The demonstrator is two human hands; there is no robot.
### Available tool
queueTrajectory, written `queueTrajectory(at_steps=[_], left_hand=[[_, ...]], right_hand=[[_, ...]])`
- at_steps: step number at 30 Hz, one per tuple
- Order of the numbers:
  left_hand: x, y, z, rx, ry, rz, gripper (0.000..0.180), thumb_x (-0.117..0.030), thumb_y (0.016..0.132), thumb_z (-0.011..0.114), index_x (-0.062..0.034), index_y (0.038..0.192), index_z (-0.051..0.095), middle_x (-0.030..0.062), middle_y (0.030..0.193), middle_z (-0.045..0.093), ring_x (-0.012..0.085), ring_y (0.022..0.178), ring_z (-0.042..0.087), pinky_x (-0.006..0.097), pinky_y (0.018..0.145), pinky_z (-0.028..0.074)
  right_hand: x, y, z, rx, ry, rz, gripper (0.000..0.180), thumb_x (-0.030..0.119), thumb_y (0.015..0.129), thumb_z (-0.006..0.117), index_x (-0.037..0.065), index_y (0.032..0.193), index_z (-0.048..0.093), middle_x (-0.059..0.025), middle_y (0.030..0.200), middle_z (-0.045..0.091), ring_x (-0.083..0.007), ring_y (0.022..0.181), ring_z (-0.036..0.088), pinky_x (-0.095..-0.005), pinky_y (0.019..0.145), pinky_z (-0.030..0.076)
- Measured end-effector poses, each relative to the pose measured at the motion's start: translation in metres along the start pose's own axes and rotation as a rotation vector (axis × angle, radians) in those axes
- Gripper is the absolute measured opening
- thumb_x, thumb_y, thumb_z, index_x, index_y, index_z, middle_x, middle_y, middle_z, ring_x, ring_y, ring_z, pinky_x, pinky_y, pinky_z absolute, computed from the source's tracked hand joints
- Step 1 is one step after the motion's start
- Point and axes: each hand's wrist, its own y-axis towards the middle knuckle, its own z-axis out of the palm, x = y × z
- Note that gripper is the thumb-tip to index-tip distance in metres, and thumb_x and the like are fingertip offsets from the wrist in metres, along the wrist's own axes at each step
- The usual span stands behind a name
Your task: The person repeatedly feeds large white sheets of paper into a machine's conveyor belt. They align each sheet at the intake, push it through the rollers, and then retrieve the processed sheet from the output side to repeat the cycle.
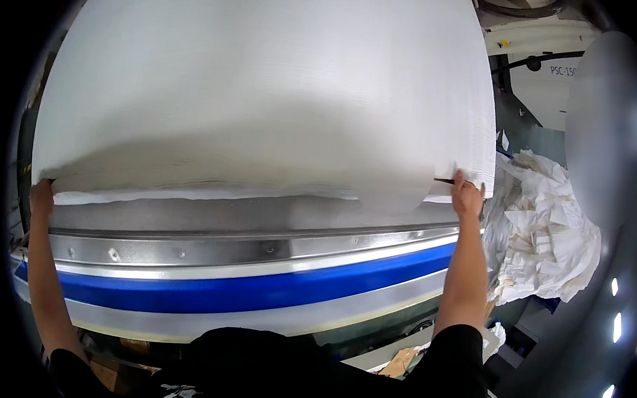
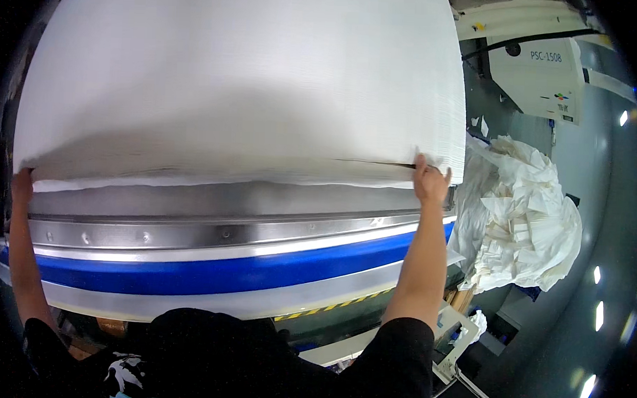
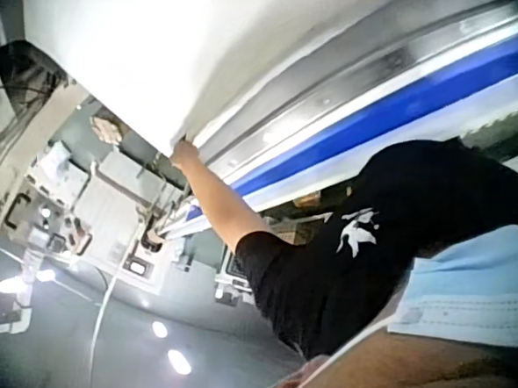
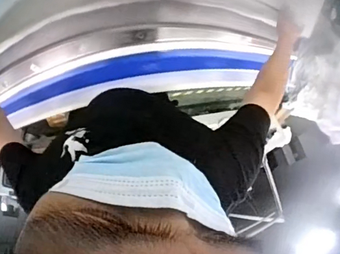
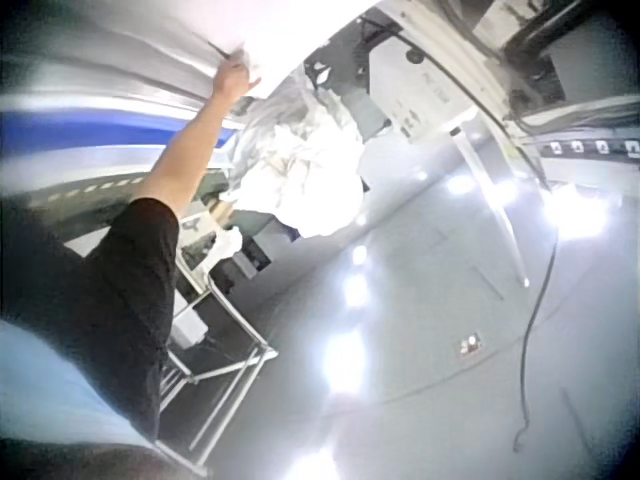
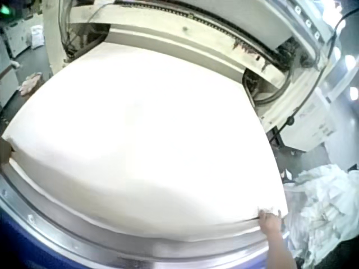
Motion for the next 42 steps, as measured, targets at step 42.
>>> queueTrajectory(at_steps=[42], left_hand=[[-0.019,-0.243,-0.014,0.705,0.345,0.364,0.029,-0.003,0.066,0.066,-0.0139,0.092,0.070,0.0073,0.101,0.067,0.0257,0.099,0.062,0.040,0.077,0.048]], right_hand=[[-0.208,-0.130,0.032,0.463,-0.512,-0.295,0.028,0.017,0.073,0.058,0.013,0.099,0.066,-0.0140,0.094,0.065,-0.0329,0.091,0.061,-0.0436,0.081,0.048]])
